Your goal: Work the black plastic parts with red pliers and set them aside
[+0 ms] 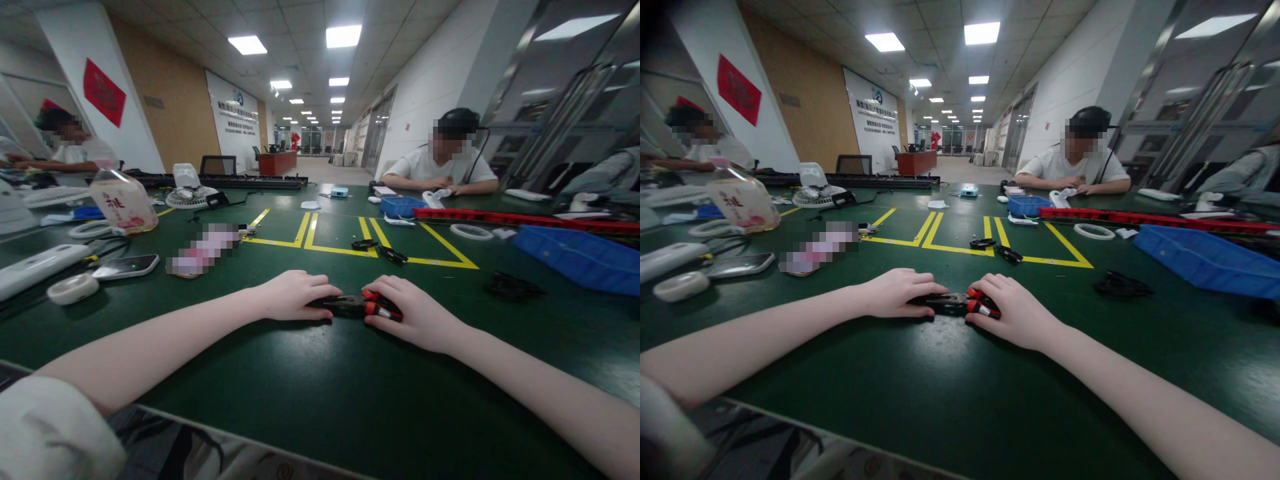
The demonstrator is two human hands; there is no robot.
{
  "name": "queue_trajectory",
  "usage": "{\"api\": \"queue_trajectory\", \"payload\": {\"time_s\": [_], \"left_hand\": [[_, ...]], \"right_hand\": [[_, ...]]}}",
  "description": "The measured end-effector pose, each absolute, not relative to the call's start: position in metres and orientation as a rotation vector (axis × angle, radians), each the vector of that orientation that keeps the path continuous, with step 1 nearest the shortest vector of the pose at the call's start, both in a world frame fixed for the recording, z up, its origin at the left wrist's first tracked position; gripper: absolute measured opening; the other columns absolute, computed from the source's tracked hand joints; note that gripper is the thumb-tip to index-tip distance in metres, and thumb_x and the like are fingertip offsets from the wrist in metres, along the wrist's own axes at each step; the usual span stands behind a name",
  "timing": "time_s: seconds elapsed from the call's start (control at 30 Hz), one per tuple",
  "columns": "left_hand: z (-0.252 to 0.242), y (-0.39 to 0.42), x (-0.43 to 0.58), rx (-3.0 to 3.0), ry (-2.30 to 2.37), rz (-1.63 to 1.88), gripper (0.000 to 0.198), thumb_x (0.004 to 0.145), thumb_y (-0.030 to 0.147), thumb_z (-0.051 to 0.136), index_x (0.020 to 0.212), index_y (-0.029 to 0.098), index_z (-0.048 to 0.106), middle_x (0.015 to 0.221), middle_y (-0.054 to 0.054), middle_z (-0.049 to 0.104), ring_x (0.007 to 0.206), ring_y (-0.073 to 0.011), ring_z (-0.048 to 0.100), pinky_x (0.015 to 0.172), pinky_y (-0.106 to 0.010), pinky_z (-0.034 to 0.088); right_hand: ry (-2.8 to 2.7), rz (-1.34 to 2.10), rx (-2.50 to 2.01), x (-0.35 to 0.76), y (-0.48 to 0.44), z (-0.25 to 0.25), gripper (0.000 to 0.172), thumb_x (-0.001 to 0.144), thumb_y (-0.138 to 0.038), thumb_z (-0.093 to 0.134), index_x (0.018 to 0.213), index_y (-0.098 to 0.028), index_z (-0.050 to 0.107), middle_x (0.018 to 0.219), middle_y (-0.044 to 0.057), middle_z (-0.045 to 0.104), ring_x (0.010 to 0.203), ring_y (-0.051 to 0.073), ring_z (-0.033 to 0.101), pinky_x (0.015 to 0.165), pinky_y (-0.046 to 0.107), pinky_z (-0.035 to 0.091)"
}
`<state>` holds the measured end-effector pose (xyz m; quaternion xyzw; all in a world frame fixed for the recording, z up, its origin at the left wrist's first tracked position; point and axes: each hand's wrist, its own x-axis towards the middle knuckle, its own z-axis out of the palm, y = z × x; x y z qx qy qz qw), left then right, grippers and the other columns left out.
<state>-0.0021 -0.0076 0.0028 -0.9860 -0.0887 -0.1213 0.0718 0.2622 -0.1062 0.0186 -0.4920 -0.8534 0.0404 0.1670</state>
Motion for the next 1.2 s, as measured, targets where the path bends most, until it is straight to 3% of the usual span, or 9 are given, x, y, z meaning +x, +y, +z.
{"api": "queue_trajectory", "payload": {"time_s": [0.87, 1.2], "left_hand": [[0.0054, -0.0106, -0.003, -2.978, -0.292, -0.336, 0.043, 0.099, 0.048, 0.048, 0.133, 0.022, 0.051, 0.104, -0.005, 0.064, 0.079, -0.0168, 0.062, 0.072, -0.027, 0.045], [0.006, -0.0116, -0.0035, -2.966, -0.292, -0.347, 0.04, 0.101, 0.045, 0.046, 0.133, 0.021, 0.051, 0.105, -0.005, 0.064, 0.079, -0.0171, 0.063, 0.07, -0.028, 0.046]], "right_hand": [[-2.432, 0.102, -1.38, 0.2666, -0.1038, 0.0126, 0.039, 0.087, -0.05, 0.063, 0.113, -0.021, 0.061, 0.11, 0.011, 0.065, 0.099, 0.027, 0.061, 0.084, 0.043, 0.05], [-2.401, 0.021, -1.418, 0.2616, -0.1081, 0.0152, 0.03, 0.084, -0.044, 0.065, 0.102, -0.02, 0.061, 0.099, 0.01, 0.067, 0.087, 0.025, 0.064, 0.072, 0.037, 0.05]]}}
